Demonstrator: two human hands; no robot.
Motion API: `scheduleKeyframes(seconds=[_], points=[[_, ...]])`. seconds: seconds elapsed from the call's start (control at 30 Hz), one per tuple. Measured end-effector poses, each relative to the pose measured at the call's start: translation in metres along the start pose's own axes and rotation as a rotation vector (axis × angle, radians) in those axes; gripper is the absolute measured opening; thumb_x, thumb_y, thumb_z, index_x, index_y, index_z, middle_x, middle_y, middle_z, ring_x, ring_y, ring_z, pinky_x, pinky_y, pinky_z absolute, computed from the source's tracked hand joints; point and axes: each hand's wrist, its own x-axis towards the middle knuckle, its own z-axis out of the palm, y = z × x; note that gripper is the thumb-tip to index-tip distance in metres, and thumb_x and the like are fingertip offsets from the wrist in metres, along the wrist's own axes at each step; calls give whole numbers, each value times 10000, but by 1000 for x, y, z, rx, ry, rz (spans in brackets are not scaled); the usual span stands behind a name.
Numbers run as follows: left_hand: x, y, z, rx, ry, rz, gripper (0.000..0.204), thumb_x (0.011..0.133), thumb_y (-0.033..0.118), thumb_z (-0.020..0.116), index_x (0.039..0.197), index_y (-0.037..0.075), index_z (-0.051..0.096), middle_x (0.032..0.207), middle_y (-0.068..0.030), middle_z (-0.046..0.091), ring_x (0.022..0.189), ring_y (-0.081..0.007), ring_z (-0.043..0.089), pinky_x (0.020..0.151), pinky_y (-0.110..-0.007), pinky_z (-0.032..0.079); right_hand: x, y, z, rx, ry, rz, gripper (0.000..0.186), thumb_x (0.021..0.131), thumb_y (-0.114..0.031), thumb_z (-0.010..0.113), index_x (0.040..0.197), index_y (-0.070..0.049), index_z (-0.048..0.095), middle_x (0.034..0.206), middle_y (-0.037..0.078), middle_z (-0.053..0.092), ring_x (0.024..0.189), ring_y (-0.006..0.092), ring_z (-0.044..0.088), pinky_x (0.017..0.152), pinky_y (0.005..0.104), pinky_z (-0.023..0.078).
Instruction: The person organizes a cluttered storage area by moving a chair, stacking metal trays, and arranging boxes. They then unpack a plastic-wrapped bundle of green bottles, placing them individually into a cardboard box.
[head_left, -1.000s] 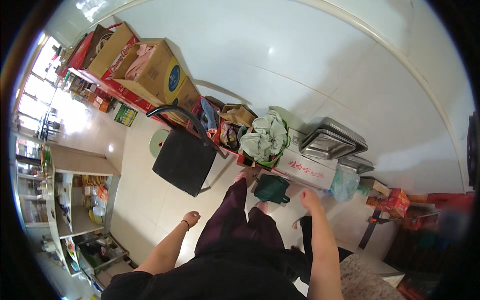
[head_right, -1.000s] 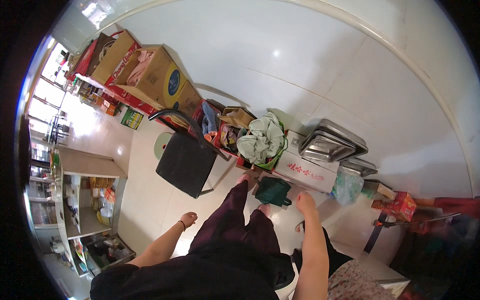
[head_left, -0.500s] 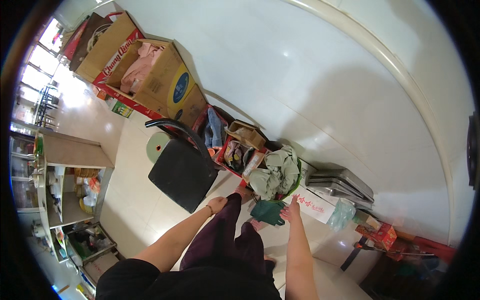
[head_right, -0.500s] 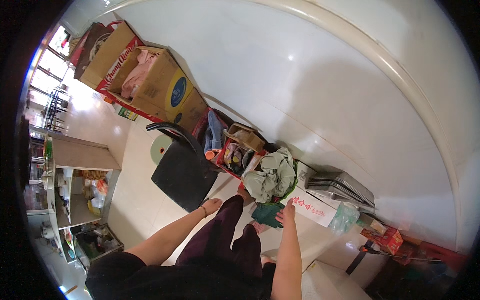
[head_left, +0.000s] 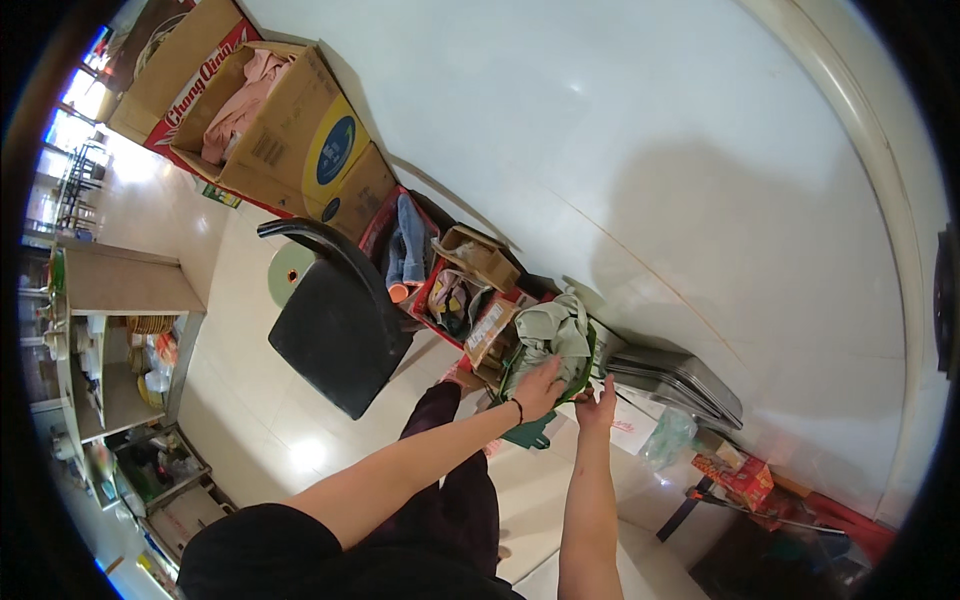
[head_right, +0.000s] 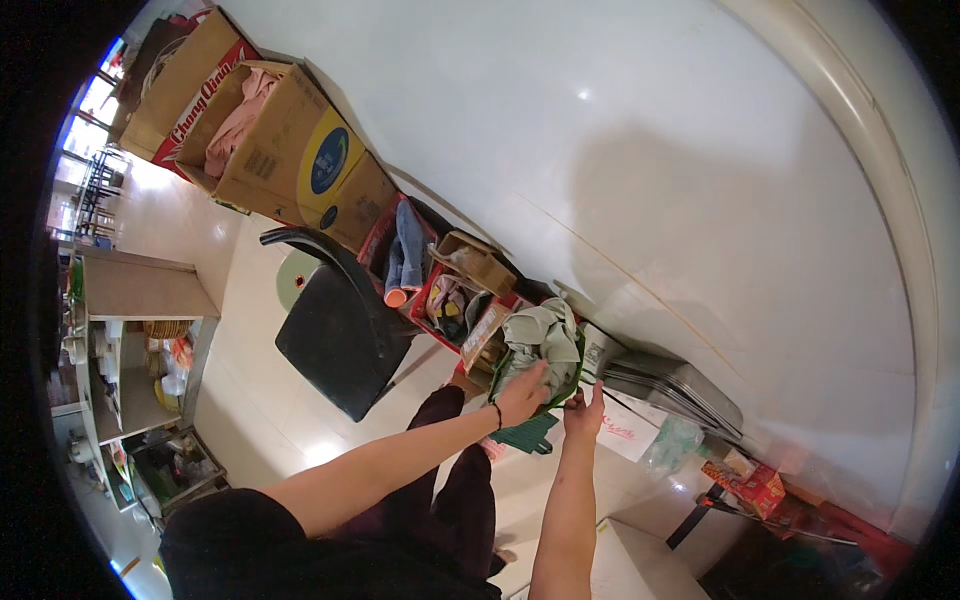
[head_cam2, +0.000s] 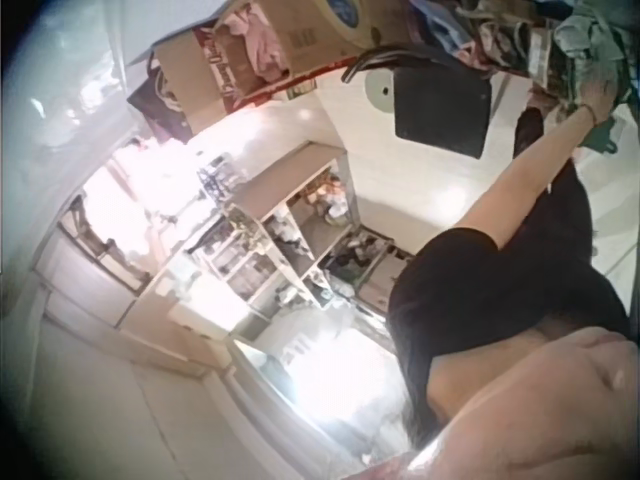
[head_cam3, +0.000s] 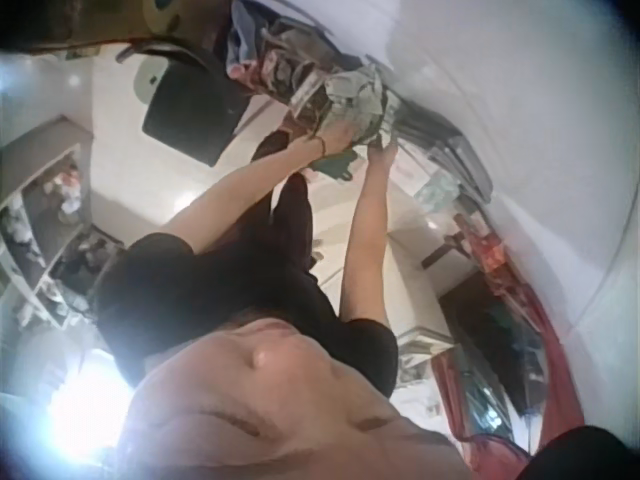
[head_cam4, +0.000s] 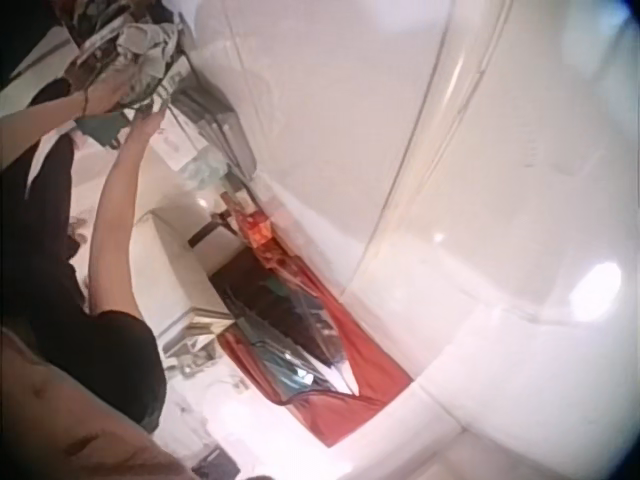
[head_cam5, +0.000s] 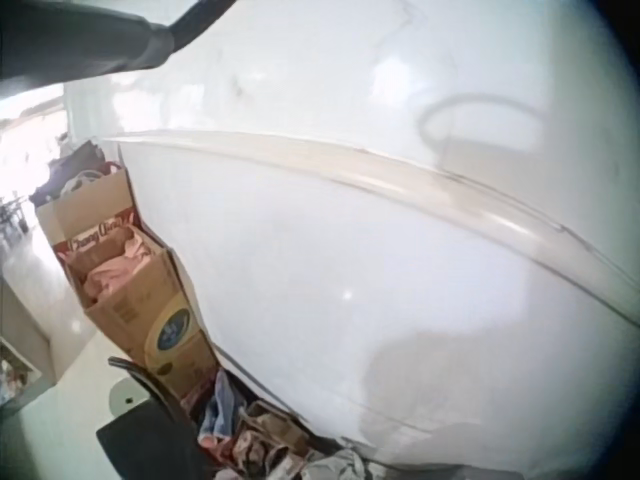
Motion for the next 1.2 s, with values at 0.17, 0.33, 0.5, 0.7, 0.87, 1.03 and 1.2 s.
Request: scheduleKeyframes(seconds=[0.17, 0.33, 0.5, 0.7, 0.87, 1.03, 1.2], points=[[-7, -14, -1, 77, -203, 88, 426, 775, 143, 413, 1180, 33, 343, 1129, -200, 420, 1026, -360, 400, 851, -407, 330, -47, 10, 36, -541, -375, -491, 411, 747, -133, 595, 1105, -100, 395, 753, 14, 474, 566, 83, 427, 461, 212, 355], [-1, 2, -37, 95, 220, 57, 430, 718, 86, 477, 1133, 17, 386, 1073, -204, 443, 1002, -363, 405, 843, -412, 325, -31, 25, 44, -1107, -584, -527, 252, 770, -192, 568, 982, -73, 501, 769, 4, 514, 633, 87, 508, 464, 209, 377], [32, 13, -58, 165, 568, 89, 424, 701, 100, 506, 1100, 9, 395, 1095, -197, 424, 1007, -359, 393, 856, -402, 323, -50, 30, 45, -983, -448, -558, 263, 780, -166, 545, 1011, -60, 477, 831, 21, 506, 693, 90, 511, 503, 196, 424], [20, 0, -3, 87, -271, 152, 408, 697, 95, 495, 1090, 18, 414, 1129, -165, 412, 1040, -322, 387, 871, -375, 330, -63, 16, 32, -1000, -356, -899, 376, 768, -128, 550, 1101, -32, 405, 1016, 77, 438, 758, 121, 488, 537, 211, 449], [-11, 14, -21, 337, -122, 384, 388, 701, 41, 471, 1087, 43, 428, 1078, -146, 446, 1009, -301, 419, 847, -370, 354, -58, 13, 17, -1211, -216, -970, 450, 742, -144, 566, 1120, 5, 372, 1041, 127, 401, 733, 153, 495, 578, 249, 438], [-45, 19, -64, 273, 99, 304, 402, 678, 35, 469, 1078, 34, 428, 1110, -171, 395, 999, -311, 404, 834, -375, 356, -57, 23, -3, -1289, 46, -1006, 478, 714, -123, 558, 1122, 31, 361, 1037, 180, 387, 700, 199, 513, 636, 292, 433], [-62, -38, -76, 582, 358, -16, 449, 675, 104, 508, 1107, 50, 401, 1090, -188, 393, 963, -347, 410, 801, -408, 371, -42, 33, -42, -1197, 121, -912, 641, 687, -151, 588, 1195, 22, 238, 1082, 224, 370, 703, 260, 525, 613, 308, 467]])
